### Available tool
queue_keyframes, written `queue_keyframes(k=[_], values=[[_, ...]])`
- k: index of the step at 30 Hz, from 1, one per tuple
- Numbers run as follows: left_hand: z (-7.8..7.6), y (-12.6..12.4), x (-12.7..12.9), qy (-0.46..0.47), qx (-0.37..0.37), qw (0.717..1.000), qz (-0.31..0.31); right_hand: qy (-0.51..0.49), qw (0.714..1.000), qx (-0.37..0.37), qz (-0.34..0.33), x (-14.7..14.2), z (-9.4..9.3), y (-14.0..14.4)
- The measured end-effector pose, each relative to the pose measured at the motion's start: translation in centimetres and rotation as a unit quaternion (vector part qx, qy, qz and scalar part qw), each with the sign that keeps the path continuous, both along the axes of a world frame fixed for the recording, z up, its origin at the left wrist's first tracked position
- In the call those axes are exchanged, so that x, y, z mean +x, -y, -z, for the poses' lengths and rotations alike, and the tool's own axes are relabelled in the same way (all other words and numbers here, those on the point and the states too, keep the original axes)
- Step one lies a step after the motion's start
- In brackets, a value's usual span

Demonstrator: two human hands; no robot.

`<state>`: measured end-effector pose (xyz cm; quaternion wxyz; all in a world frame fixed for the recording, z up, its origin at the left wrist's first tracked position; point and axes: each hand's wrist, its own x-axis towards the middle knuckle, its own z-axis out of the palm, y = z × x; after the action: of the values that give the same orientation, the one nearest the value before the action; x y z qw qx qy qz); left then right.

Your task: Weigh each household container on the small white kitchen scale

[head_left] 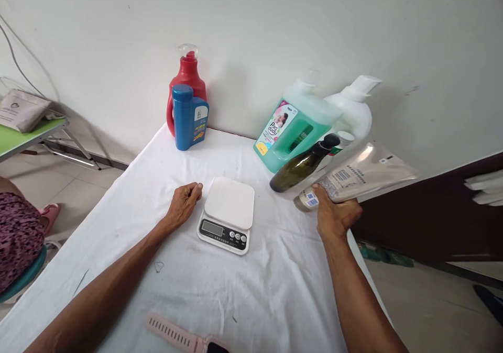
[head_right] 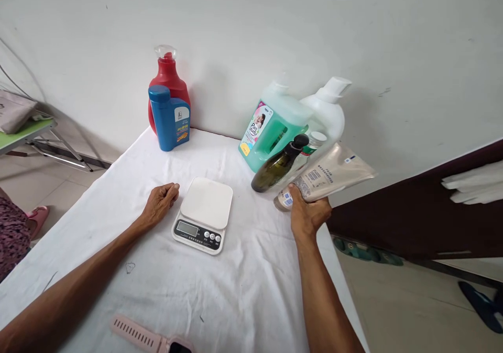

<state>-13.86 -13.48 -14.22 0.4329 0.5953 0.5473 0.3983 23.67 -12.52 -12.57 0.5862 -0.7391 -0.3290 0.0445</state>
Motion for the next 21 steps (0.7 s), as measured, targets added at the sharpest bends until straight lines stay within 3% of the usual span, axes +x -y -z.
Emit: queue_keyframes(k=[4, 10, 18, 21], values=[[0.0, 0.0, 0.0, -0.003, 0.001, 1.0, 0.0, -0.001, 1.0, 0.011, -0.006, -0.2, 0.3, -1.6], [0.0, 0.0, 0.1, -0.002, 0.002, 1.0, 0.003, -0.002, 0.999, 0.015, -0.049, -0.9, 1.2, -1.0], [0.0, 0.0, 0.2, -0.007, 0.007, 1.0, 0.001, -0.041, 0.992, -0.094, -0.077, -1.0, 3.0, 1.6], [0.0, 0.0, 0.2, -0.001, 0.016, 1.0, 0.009, -0.01, 0.992, -0.089, -0.092, -0.5, 3.3, 1.7]])
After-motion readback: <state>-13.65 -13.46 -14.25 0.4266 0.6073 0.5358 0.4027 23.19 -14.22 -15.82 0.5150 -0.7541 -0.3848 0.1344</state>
